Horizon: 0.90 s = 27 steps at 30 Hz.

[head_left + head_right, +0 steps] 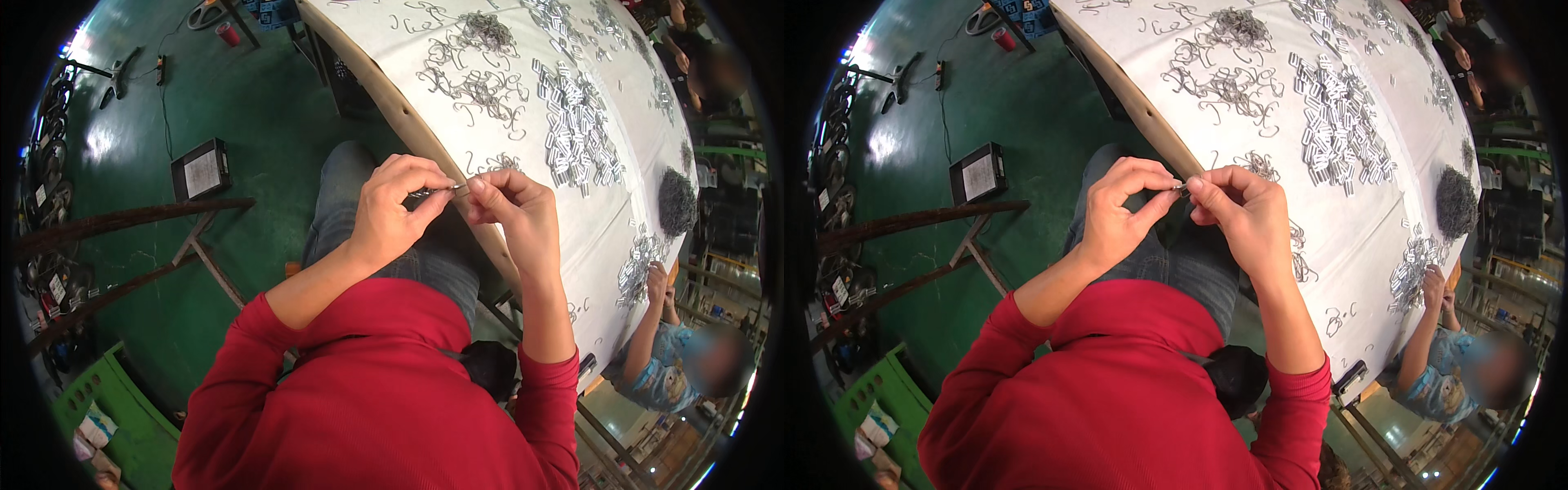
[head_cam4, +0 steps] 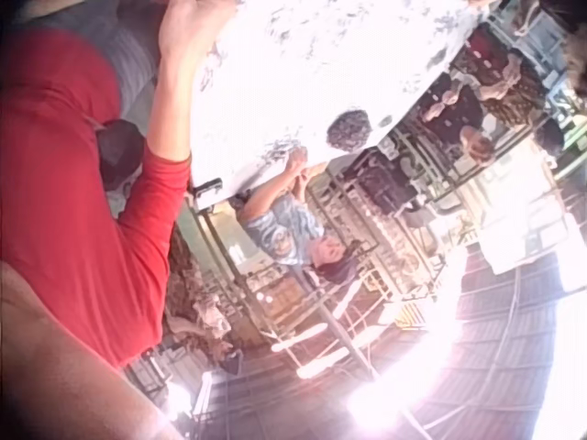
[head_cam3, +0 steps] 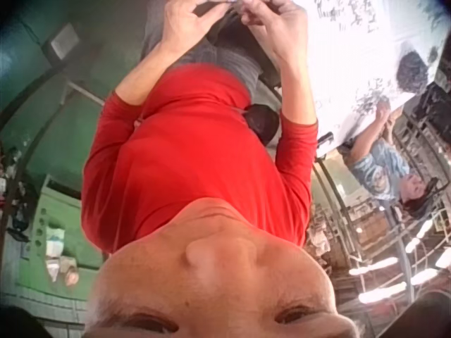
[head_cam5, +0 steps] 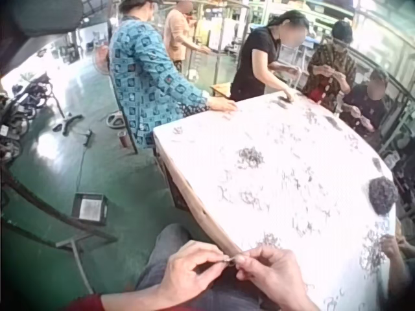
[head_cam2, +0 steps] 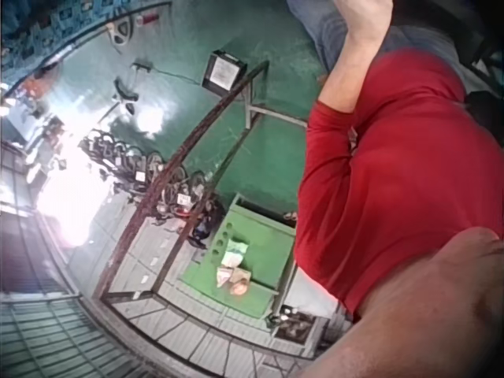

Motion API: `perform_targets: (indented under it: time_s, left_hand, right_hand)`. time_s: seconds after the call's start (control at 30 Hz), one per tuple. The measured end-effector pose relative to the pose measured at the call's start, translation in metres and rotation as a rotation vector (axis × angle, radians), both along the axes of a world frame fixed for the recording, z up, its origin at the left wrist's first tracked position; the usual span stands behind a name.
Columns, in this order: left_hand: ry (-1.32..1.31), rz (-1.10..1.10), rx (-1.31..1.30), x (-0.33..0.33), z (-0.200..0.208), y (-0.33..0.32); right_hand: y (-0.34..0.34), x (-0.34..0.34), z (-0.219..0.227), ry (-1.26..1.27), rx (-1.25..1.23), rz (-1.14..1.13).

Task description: The person repeatedly picks up small metal hooks and rectangular metal pieces from a table, inserts the hooks into the pieces, and places the assembled units onto a nearby rack. The process is continuous and repetitive throughout the clip.

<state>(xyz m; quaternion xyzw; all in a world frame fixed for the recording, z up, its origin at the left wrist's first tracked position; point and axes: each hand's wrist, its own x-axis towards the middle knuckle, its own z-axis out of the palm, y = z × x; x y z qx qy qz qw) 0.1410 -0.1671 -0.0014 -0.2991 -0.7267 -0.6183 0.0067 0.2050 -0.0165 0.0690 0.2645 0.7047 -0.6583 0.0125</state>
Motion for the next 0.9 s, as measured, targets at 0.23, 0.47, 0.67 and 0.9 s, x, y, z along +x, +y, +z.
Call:
perform_targets:
  time_s: [0.23, 0.47, 0.67, 0.9]
  left_hand:
    - [0.021, -0.139, 0.012, -0.019, -0.008, 0.002]
    - [0.247, -0.352, -0.079, -0.082, -0.021, 0.110]
    - [0.676, -0.567, -0.239, -0.081, -0.059, 0.232]
    - [0.825, -0.570, -0.432, -0.068, -0.065, 0.266]
  right_hand:
    - [-0.003, 0.016, -0.011, 0.218, -0.009, -0.028]
    - [0.003, 0.031, -0.012, 0.277, -0.289, -0.023]
    - [0.005, 0.040, -0.017, 0.314, -0.299, 0.065]
    - [0.009, 0.043, -0.021, 0.363, -0.300, 0.163]
